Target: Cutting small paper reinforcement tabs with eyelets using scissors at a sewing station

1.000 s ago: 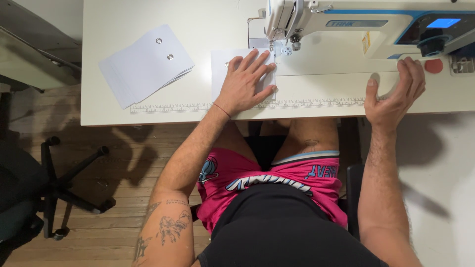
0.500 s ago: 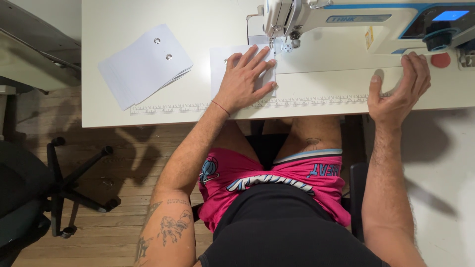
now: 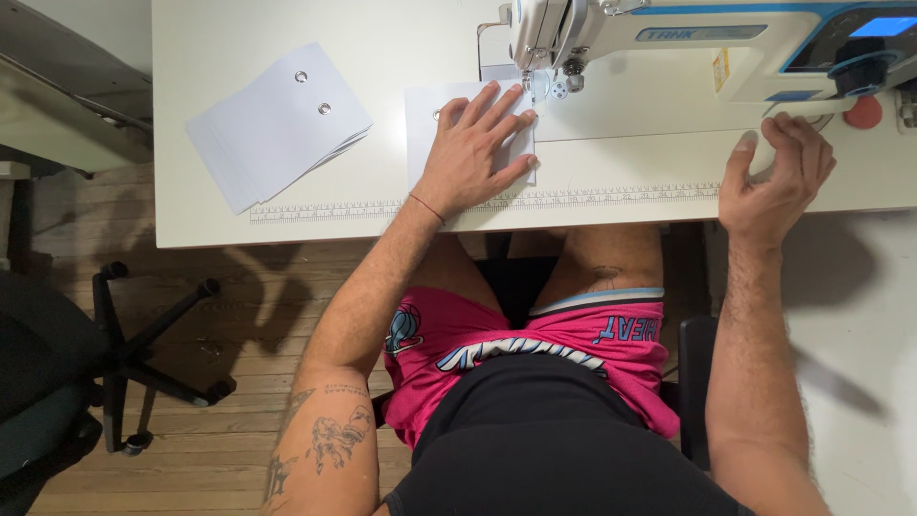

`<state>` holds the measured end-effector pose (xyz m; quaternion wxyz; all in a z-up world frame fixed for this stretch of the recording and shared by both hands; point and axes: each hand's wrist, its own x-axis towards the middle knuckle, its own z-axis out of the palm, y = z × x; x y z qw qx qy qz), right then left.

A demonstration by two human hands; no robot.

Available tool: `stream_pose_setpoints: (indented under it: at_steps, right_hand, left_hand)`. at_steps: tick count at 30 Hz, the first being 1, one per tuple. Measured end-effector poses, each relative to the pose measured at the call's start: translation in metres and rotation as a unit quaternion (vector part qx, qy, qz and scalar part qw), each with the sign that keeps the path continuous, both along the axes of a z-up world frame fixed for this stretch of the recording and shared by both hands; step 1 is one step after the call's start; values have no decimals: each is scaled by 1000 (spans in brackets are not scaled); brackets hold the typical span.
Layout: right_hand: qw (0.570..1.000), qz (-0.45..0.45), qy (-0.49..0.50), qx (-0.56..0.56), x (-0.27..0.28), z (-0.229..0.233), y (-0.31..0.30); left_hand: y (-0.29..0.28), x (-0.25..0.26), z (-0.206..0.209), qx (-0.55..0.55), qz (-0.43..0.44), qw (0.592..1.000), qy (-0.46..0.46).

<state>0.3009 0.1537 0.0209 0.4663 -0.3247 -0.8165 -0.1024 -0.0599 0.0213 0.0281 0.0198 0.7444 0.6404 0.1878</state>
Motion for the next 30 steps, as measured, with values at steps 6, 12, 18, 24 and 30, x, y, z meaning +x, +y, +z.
stream_pose_setpoints:
  at_steps: [6,12,18,24,30]
  right_hand:
    - [1000,-1,4,-5,1,-3,3]
    - [1000,11,-4,-4,-10,20,-10]
    - [1000,4,-8,-8,-8,18,-10]
    - [1000,-2,-8,-3,-7,14,-9]
    - [1000,3,-6,-12,-6,17,-12]
  left_hand:
    - [-1,-1,-4,21,0,1000,10]
    - [-1,-1,-1,7,-2,1000,9]
    - [0,-2,0,10,-6,1000,6]
    - [2,-2,1,-7,-4,1000,6]
    - [3,0,9,-35,7,999,-36]
